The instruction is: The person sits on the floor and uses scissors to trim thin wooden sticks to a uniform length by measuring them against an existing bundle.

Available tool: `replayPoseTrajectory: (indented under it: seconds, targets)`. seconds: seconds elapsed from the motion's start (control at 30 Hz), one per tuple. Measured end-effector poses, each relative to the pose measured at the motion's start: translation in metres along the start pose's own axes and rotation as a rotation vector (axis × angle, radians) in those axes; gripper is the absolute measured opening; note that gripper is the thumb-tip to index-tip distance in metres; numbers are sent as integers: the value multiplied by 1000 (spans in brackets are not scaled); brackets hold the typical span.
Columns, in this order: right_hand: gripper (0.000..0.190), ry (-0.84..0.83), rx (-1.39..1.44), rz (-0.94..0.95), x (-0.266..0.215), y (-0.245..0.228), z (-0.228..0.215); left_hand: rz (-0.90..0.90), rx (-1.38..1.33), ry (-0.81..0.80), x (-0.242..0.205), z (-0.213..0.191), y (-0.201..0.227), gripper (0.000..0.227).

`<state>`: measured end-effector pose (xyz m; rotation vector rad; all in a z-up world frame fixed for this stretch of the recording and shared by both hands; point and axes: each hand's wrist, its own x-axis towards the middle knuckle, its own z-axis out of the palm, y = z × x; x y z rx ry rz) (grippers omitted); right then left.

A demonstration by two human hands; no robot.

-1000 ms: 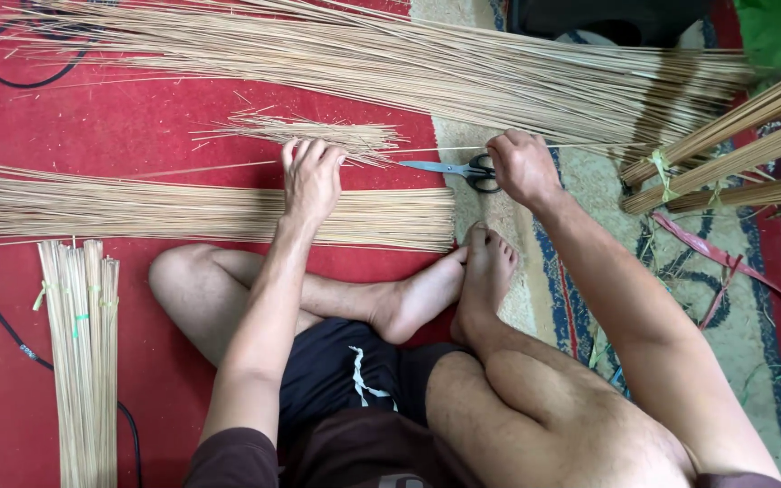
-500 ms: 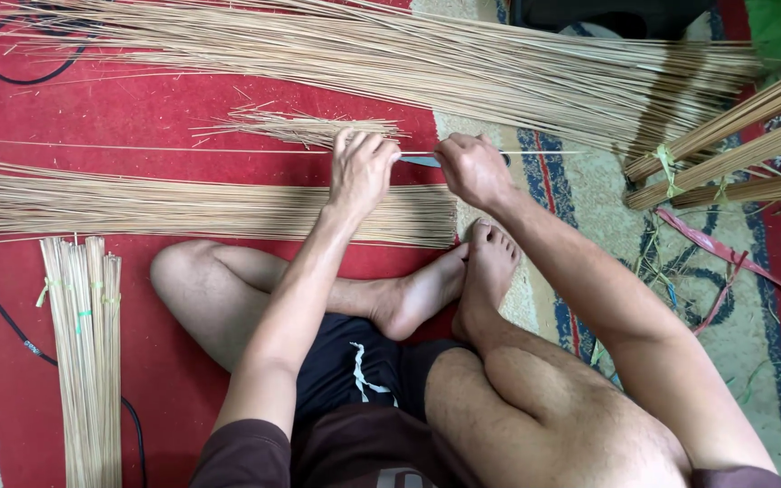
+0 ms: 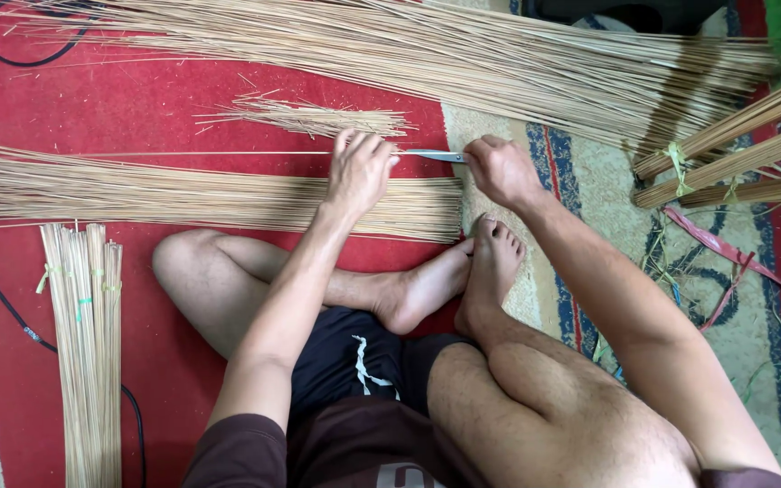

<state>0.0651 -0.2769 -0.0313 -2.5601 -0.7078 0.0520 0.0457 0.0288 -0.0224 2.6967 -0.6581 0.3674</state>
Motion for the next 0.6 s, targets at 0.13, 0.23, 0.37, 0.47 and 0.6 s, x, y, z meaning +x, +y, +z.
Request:
replayPoseTrajectory:
  seconds: [0.13, 0.23, 0.37, 0.47, 0.6]
  targets:
    - [14, -55, 106, -64, 8, -58, -22, 29, -47, -48, 8, -5, 33, 10]
    - [16, -155, 161, -20, 6, -69, -28, 82, -36, -33, -3, 7, 24, 8]
    - [16, -191, 197, -22, 3, -44, -19, 12, -65, -75, -25, 13, -1, 4]
    - [16, -204, 246, 1, -2, -35, -15, -17, -81, -113, -36, 14, -8, 5]
    - [13, -221, 210, 3, -7, -14, 13, -52, -117, -172, -45, 18, -4, 5]
